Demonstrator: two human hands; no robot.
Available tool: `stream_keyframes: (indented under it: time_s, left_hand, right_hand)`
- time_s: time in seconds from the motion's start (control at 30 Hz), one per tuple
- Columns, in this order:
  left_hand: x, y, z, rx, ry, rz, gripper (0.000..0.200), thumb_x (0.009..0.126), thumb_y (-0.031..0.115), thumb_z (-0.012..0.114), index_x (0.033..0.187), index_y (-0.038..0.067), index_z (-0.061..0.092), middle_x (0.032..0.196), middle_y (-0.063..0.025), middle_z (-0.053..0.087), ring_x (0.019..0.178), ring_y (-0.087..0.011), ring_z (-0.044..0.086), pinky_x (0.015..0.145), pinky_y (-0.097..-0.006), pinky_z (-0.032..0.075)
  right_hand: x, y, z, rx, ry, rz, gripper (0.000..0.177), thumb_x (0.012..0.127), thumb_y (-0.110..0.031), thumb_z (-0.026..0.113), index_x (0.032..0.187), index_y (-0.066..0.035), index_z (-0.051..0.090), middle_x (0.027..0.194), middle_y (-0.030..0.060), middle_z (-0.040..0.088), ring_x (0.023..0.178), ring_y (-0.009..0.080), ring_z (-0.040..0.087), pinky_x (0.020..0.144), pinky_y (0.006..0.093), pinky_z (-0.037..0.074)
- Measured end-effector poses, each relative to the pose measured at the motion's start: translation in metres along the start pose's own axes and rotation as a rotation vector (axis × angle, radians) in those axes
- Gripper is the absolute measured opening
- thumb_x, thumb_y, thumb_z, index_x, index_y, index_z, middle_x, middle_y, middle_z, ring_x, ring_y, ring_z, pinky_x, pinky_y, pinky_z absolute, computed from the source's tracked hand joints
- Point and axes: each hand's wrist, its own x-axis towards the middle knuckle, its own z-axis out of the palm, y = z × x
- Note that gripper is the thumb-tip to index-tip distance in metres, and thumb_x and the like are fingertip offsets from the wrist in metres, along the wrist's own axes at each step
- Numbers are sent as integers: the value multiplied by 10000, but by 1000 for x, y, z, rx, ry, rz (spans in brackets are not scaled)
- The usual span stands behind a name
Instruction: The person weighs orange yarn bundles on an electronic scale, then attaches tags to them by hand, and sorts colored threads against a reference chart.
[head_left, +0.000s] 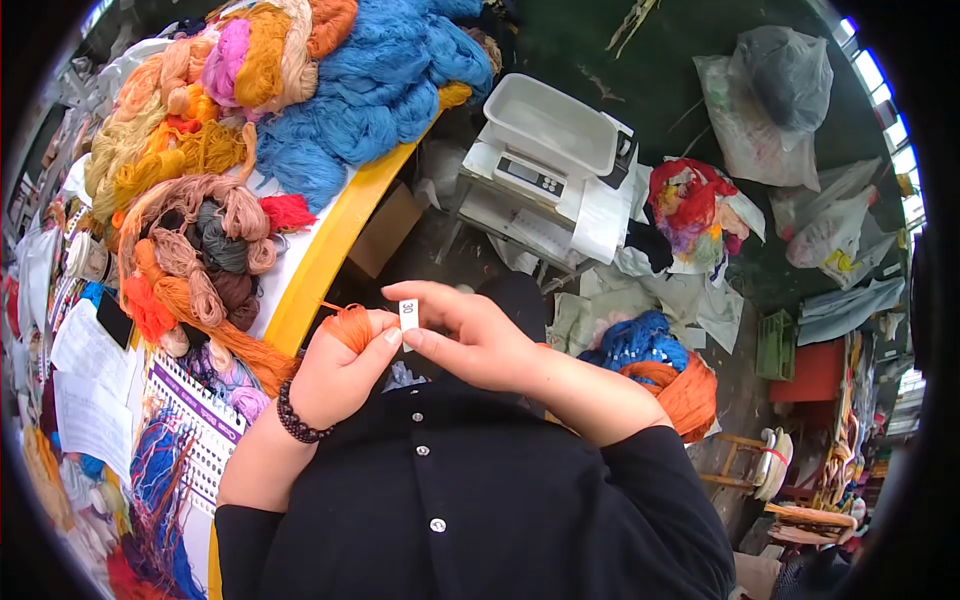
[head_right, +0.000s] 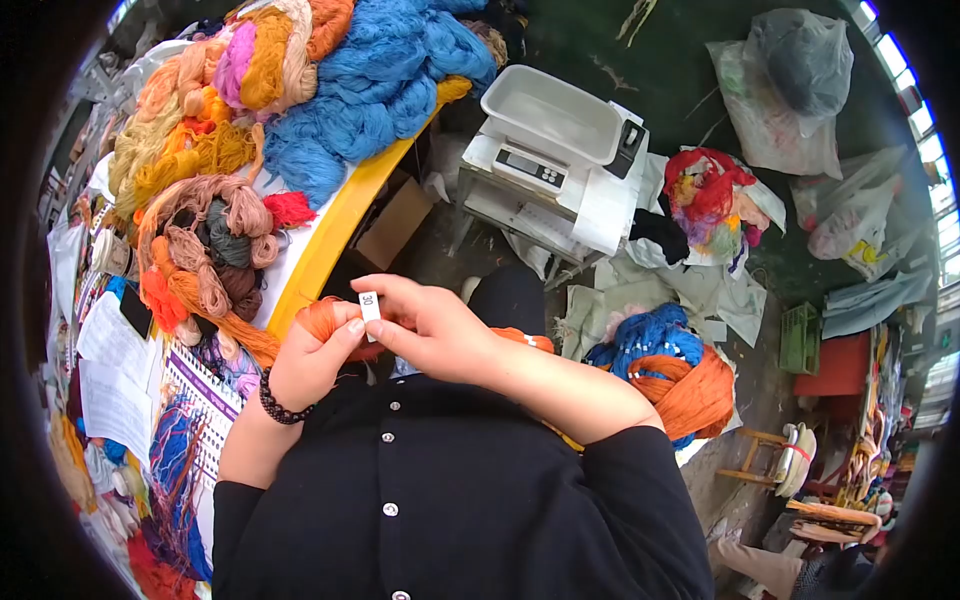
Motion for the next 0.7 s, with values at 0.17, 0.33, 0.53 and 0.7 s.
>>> stream_keyframes:
  time_s: [0.17,0.33,0.53,0.7]
  left_hand:
    - [-2,29,-12,321,-107,0,197,916,135,522,816,-19,592,656,6,528,614,-93,487,591,-251,405]
    - [-5,26,-16,-440,-86,-443,172,893,153,559,776,29,579,574,36,468,484,-31,345,482,-210,320]
    - [-8,15,3,92,209,145,60,832,15,589,890,-1,591,664,-11,524,556,-89,473,523,-244,395]
    - [-5,9,7,480,256,482,59,822,-10,588,876,14,587,666,-21,498,557,-118,472,528,-249,380]
  right_hand:
    - [-1,-12,-1,-870,-28,-335,119,796,-94,617,915,-85,619,751,93,574,687,267,579,593,335,463]
    - [-7,-17,4,-1238,199,-835,402,599,-69,663,1000,-86,647,647,24,484,510,198,473,458,295,390]
    - [2,-11,12,-646,300,-442,272,778,-138,689,1016,-16,640,703,73,581,607,203,574,529,302,440]
    - [-1,-13,15,-385,279,-211,102,810,-124,660,864,-38,651,749,109,626,680,253,606,604,329,473]
